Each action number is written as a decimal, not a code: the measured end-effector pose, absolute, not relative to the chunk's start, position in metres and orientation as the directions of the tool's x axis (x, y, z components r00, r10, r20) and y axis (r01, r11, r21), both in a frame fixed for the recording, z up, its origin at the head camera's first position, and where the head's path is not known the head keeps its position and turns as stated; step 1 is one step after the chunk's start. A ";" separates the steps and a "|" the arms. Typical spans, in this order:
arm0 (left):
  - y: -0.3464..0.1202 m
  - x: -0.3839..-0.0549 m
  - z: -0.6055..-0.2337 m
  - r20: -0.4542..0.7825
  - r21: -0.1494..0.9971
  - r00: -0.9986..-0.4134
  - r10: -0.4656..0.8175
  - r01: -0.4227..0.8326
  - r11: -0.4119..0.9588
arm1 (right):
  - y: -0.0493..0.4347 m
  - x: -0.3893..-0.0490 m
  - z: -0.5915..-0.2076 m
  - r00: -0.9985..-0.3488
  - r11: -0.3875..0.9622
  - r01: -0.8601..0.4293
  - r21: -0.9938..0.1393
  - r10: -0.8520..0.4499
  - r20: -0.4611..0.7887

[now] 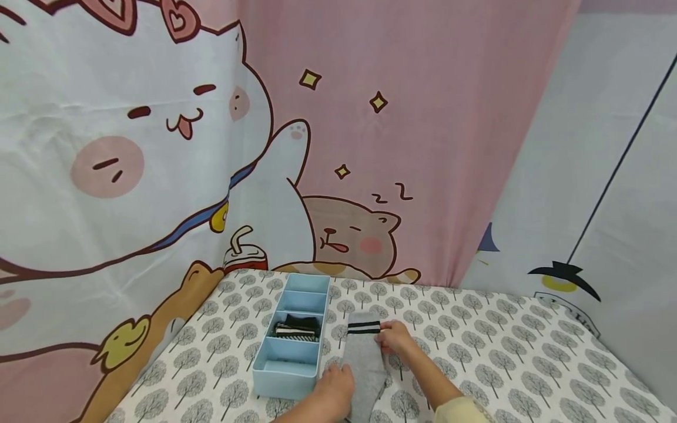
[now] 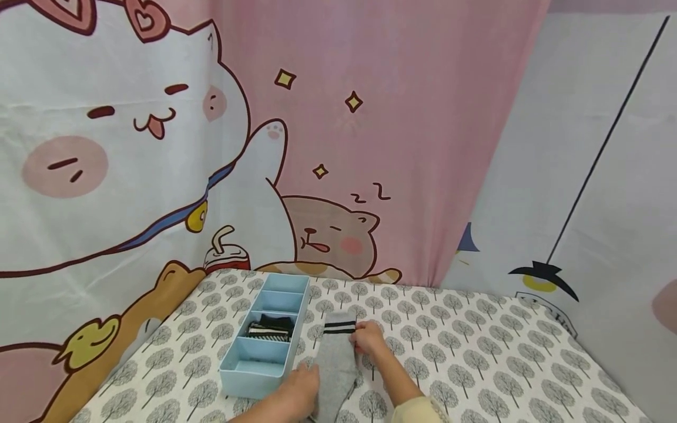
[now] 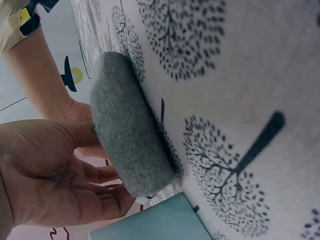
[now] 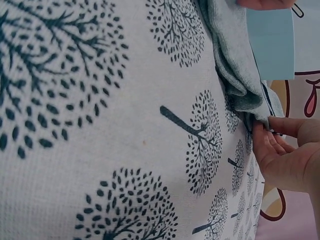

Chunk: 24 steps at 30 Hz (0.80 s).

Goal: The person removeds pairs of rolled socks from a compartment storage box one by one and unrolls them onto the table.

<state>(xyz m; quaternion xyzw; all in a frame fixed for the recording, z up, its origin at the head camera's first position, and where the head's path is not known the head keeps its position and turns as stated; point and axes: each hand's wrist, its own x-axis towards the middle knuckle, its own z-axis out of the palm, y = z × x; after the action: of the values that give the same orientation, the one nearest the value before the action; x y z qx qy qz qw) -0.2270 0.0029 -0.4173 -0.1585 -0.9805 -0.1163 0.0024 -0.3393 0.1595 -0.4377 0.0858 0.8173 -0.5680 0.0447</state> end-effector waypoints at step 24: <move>-0.008 -0.232 -0.392 0.048 0.516 -0.875 0.482 0.435 0.738 | 0.181 -0.337 -0.416 -0.993 0.300 0.110 -0.948 -0.003 -0.116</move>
<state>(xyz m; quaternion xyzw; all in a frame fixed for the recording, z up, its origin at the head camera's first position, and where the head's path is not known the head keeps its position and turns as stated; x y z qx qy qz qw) -0.2324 -0.0085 -0.3924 -0.2460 -0.9311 -0.2655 -0.0442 -0.3365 0.1808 -0.4164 0.0332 0.8048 -0.5907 0.0479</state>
